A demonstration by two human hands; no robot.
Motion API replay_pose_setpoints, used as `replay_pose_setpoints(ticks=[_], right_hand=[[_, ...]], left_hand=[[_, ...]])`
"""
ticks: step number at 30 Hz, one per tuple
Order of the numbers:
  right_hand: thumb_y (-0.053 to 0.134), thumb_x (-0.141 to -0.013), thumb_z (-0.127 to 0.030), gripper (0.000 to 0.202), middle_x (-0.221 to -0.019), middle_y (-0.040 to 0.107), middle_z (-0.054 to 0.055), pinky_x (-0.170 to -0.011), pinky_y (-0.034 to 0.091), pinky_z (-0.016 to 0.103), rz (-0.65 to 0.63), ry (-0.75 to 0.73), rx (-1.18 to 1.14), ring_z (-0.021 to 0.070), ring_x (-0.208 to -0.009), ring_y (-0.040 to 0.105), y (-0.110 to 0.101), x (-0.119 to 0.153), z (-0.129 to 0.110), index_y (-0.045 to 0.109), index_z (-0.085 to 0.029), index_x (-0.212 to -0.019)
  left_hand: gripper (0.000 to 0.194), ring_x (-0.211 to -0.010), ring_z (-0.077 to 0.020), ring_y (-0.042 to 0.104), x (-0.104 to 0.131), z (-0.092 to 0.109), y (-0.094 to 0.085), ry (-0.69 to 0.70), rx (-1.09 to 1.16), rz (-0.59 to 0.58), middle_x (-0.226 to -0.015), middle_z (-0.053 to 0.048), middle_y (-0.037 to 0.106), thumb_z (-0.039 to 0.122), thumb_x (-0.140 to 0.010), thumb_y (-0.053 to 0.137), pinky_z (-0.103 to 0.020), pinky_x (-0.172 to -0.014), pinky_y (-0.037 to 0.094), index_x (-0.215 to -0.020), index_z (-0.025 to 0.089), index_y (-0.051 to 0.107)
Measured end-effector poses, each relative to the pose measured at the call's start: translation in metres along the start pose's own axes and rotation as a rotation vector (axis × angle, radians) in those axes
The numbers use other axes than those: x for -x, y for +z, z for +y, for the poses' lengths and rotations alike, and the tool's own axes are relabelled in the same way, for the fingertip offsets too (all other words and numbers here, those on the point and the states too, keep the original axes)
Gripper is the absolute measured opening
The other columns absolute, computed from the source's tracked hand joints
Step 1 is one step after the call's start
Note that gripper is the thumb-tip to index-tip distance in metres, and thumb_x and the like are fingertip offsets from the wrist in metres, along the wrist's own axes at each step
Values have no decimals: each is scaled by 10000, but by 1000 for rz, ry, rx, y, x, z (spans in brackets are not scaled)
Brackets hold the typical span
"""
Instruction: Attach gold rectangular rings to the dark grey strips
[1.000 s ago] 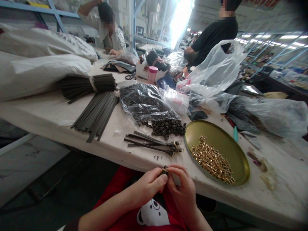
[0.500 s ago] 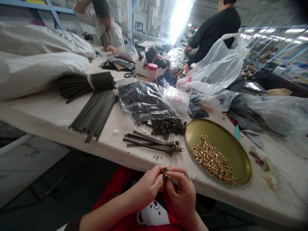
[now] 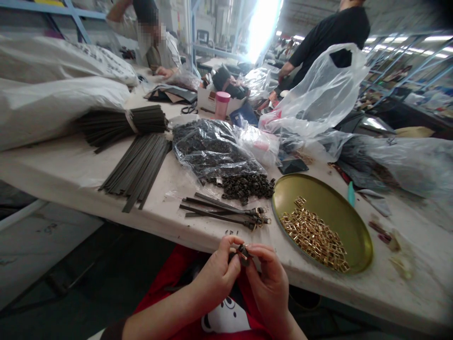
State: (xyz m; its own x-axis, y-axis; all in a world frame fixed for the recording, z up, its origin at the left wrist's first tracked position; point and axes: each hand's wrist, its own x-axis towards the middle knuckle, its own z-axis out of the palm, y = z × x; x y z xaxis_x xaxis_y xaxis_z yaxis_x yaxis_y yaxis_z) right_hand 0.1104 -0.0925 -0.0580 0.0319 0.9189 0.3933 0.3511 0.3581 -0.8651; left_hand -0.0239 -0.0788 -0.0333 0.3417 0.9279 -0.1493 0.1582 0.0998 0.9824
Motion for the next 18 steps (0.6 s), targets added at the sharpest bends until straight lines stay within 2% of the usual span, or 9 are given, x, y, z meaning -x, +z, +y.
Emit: replay_pose_setpoints(ticks=[6,9,13,18], right_hand=[[504,-769,-36,299,-916,589,37,-748,512,319,-20,-149,113,168,-874,584,-4,-4,-4,524,-246,-982],[518,-768,-63,247,-886,577,32,-740,503,318,-13,-111,116,169,-846,584,-3,-4,-6,532,-233,-947],[512,-776,-86,191,-896,547,38,-721,491,309,-7,-37,125,172,-841,570,-1,-2,-5,541,-225,-903],[514,-779,-91,192,-912,542,42,-707,486,299,-21,-67,191,175,-846,556,-1,0,-5,538,-233,-906]], left_hand=[[115,-559,-91,422,-2,2,1,1,51,-41,-614,65,413,236,-875,328,-204,-555,355,-969,189,374],[145,-563,-95,427,-2,4,0,-26,61,-42,-625,62,427,234,-870,337,-206,-554,360,-999,181,378],[158,-652,-117,493,-2,9,-2,-35,-15,-7,-723,22,523,213,-846,378,-232,-637,390,-989,165,425],[128,-734,-140,534,-4,12,-5,-37,-126,7,-801,-13,571,189,-832,380,-239,-684,399,-928,163,460]])
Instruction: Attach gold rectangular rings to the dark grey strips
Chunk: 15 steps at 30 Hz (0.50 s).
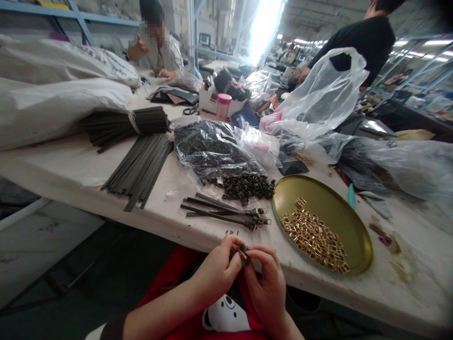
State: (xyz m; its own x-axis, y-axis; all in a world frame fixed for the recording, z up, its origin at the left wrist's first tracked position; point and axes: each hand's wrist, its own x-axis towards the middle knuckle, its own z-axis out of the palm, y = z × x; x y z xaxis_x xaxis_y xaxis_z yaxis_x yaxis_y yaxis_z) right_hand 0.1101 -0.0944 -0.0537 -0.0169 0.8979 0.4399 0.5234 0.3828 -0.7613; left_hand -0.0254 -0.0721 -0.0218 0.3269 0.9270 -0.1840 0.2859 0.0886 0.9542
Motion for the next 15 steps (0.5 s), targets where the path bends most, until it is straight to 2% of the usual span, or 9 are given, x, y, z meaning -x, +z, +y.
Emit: replay_pose_setpoints(ticks=[3,6,11,15], right_hand=[[523,-770,-88,193,-922,538,39,-718,480,284,5,-4,14,168,-854,549,0,0,0,534,-232,-899],[514,-768,-97,190,-924,542,42,-742,473,292,-13,55,-46,169,-856,552,0,1,0,536,-223,-909],[456,-837,-244,181,-904,604,48,-708,486,288,-88,356,-330,173,-816,587,-1,-3,1,542,-196,-988],[531,-793,-363,209,-783,638,28,-633,484,265,-175,600,-523,163,-711,594,0,-14,-5,584,-179,-877]], left_hand=[[128,-720,-145,542,-2,-2,0,-9,-62,-5,-782,-11,576,185,-829,375,-240,-666,399,-928,169,455],[127,-708,-150,550,-4,-6,-2,-15,-108,-5,-762,-7,582,195,-832,372,-238,-647,398,-924,175,458],[133,-717,-155,570,-5,-8,-7,-11,-166,-26,-785,-16,611,209,-837,372,-235,-640,404,-918,178,473],[170,-729,-186,606,-5,-5,-9,-33,-305,-76,-794,-49,643,235,-849,365,-253,-633,413,-952,173,485]])
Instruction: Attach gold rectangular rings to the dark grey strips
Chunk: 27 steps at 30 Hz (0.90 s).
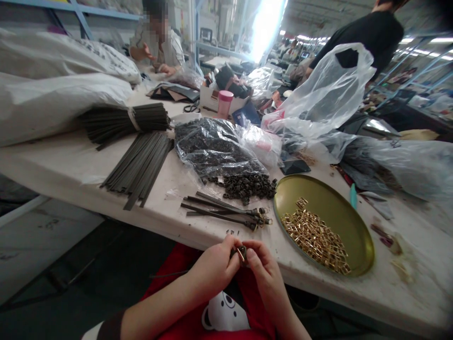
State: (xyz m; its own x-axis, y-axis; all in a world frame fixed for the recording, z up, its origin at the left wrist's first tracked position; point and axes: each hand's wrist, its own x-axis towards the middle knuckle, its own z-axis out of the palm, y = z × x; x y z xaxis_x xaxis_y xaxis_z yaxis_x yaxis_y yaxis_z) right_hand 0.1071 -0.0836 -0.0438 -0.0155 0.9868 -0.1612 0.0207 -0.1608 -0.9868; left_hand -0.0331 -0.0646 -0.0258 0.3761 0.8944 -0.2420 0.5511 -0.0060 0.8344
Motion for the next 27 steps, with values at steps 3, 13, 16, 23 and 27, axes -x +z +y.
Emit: replay_pose_setpoints(ticks=[3,13,16,23,27], right_hand=[[629,-712,-374,230,-682,605,-6,-530,441,227,-19,143,-143,119,-574,542,4,-4,-3,565,-176,-809],[661,-667,-377,260,-599,536,-50,-467,354,205,6,236,-178,81,-481,451,5,-6,4,509,-180,-743],[652,-681,-381,258,-607,534,-51,-476,357,203,0,243,-208,76,-485,443,6,-5,4,511,-180,-760],[645,-680,-381,249,-581,525,-50,-477,358,210,-40,239,-209,80,-477,444,4,-5,3,539,-170,-755],[638,-683,-371,225,-566,526,-45,-487,369,219,-23,226,-183,94,-490,461,4,-5,2,534,-173,-713]], left_hand=[[200,-748,-220,632,0,1,-2,-29,-130,-35,-806,-77,665,248,-854,361,-270,-620,414,-986,170,490],[189,-775,-214,632,0,-5,-2,8,-105,-24,-821,-64,663,264,-858,373,-267,-638,418,-987,183,484],[184,-750,-199,627,0,-5,-2,17,-72,-26,-807,-57,660,257,-858,371,-259,-641,415,-981,178,482],[174,-739,-194,615,-1,-5,-3,30,-89,-21,-801,-55,658,241,-850,384,-252,-628,409,-976,181,489],[154,-744,-173,597,-1,-6,0,115,-144,-5,-802,-31,640,213,-856,366,-234,-641,396,-888,194,515]])
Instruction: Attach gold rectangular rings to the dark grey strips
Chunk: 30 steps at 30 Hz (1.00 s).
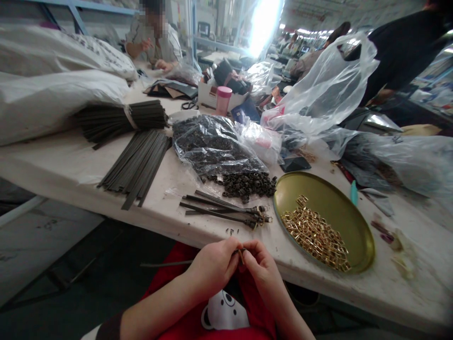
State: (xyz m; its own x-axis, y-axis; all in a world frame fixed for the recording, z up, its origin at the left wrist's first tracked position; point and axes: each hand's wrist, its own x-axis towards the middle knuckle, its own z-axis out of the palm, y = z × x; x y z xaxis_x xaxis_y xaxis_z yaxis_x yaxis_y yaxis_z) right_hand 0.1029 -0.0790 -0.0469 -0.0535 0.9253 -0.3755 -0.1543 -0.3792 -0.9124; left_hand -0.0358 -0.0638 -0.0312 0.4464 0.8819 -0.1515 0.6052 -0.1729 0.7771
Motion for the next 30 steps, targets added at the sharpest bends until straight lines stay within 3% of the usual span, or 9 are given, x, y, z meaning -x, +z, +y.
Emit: replay_pose_setpoints(ticks=[4,8,17,24,30], right_hand=[[623,-707,-330,171,-596,545,-43,-512,382,223,-13,38,-102,102,-516,488,1,0,6,532,-187,-732],[628,-713,-311,164,-605,563,-37,-512,383,221,-56,101,-193,96,-506,496,0,1,9,542,-181,-763],[617,-715,-306,148,-640,583,-27,-557,393,232,-32,52,-104,107,-562,508,-1,2,3,560,-179,-766],[647,-675,-259,161,-506,510,-62,-470,326,191,-46,166,-150,68,-453,428,-5,-5,12,515,-168,-689],[653,-678,-304,194,-556,524,-44,-480,348,203,-38,159,-114,83,-478,452,-4,-8,9,520,-170,-720]], left_hand=[[188,-700,-155,569,0,-2,4,51,-12,20,-756,-22,615,189,-863,337,-225,-629,385,-798,191,513],[149,-687,-156,575,2,-3,7,6,36,56,-756,-20,623,193,-853,366,-226,-607,383,-889,188,510],[148,-703,-176,581,1,0,3,23,-59,45,-774,-30,628,205,-850,362,-243,-595,363,-880,188,506],[173,-668,-155,557,0,-4,7,75,-76,-6,-741,-14,606,179,-845,352,-230,-589,355,-770,197,507],[146,-708,-160,577,-1,-3,2,-17,64,-14,-789,-22,623,197,-823,396,-226,-615,386,-917,191,506]])
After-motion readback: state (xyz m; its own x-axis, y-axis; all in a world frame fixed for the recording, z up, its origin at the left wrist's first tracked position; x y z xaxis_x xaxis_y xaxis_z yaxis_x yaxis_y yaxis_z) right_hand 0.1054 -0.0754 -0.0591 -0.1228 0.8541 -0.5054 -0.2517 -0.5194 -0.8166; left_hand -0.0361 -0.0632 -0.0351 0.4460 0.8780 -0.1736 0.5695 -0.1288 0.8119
